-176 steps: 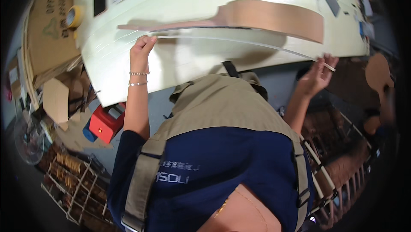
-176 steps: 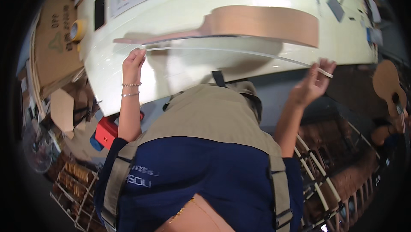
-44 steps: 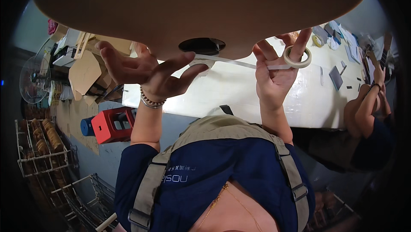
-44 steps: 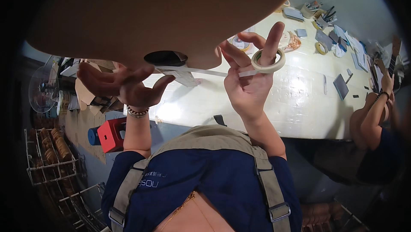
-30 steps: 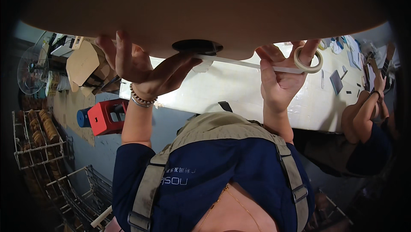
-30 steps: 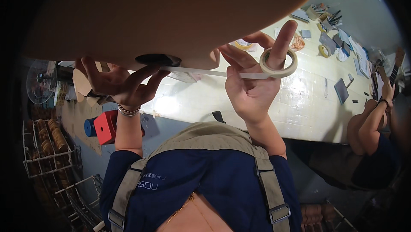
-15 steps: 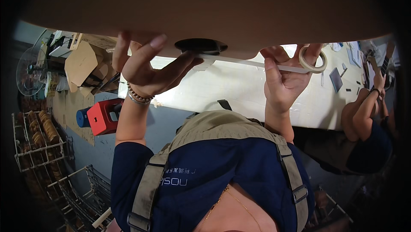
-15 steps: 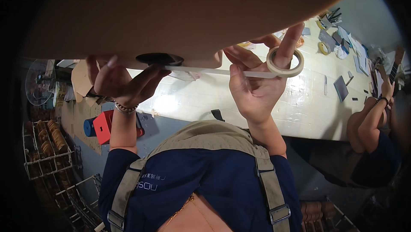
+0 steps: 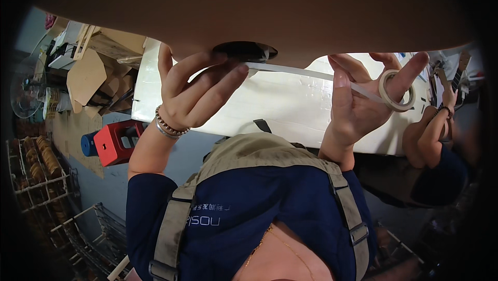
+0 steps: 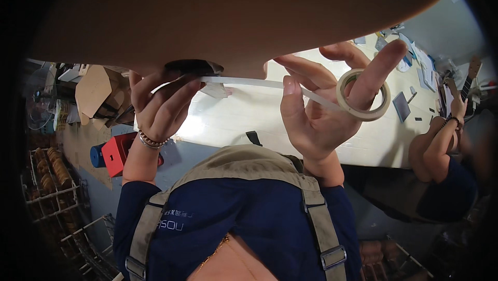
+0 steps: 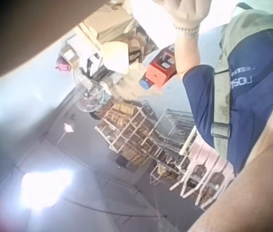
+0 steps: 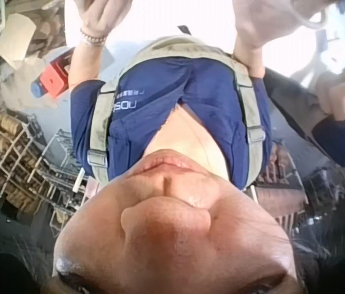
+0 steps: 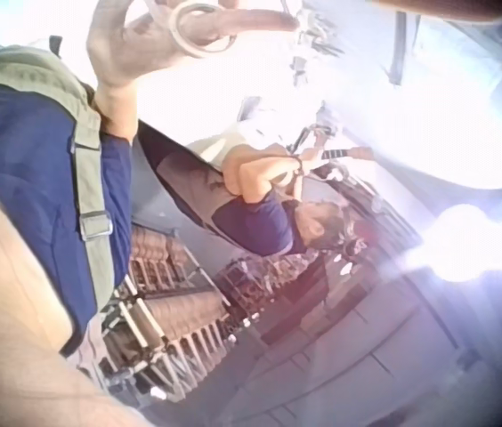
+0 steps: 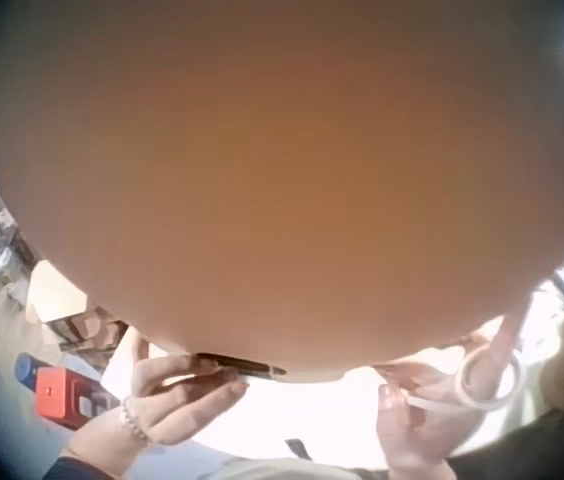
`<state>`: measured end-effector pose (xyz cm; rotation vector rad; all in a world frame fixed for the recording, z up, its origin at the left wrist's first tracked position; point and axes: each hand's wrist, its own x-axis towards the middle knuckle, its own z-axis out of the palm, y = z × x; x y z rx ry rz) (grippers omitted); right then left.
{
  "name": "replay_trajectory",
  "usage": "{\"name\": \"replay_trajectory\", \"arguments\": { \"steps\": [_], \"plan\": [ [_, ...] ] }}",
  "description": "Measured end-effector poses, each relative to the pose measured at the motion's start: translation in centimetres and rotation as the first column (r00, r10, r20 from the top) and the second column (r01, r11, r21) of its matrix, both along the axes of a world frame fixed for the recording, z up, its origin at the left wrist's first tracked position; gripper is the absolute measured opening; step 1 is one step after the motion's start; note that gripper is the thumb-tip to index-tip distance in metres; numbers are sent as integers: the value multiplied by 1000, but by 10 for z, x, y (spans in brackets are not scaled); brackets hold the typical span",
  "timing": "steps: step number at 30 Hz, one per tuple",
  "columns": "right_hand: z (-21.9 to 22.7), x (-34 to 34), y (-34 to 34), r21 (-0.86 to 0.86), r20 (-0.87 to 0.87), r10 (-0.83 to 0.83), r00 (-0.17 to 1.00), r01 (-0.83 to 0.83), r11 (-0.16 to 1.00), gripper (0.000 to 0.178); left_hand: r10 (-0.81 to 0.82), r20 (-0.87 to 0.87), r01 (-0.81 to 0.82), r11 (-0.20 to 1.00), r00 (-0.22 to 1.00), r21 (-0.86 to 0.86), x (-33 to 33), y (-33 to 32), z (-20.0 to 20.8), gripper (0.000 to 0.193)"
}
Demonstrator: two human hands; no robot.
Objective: The person assembles acoustic guitars by attaching necks to bodies. They apply tape to the neck joint, align the neck with the body, and press them together. The person wipes the guitar body with a cloth and places the assembled guitar on a rack before repeating the process with another unit.
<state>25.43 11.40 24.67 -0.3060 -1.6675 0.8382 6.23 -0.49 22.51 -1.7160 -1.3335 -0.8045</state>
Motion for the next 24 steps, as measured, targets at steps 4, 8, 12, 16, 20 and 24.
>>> {"name": "replay_trajectory", "arguments": {
  "steps": [4, 8, 12, 16, 20, 24],
  "plan": [
    [0, -1, 3, -55, -29, 35, 999, -37, 998, 96, 48, -31, -47, 999, 998, 13, 3, 2, 4, 14],
    [-2, 1, 3, -12, 80, -37, 996, 38, 999, 97, 30, -49, -30, 1000, 998, 7, 3, -1, 6, 19],
    [-3, -4, 3, -1, 10, -15, 1000, 15, 1000, 97, 42, -61, -43, 999, 997, -19, 3, -4, 6, 24],
    [-2, -10, 6, 57, -62, -57, 996, 61, 997, 90, 13, -15, -13, 999, 1000, 39, 4, 0, 4, 13],
    [1, -10, 7, 82, -68, -83, 994, 88, 993, 83, 21, -8, -21, 998, 1000, 51, 5, 1, 3, 14],
    [1, -10, 10, 99, -82, -99, 992, 107, 989, 77, 30, 2, -30, 998, 1000, 57, 6, 1, -1, 15]
  ]
}}
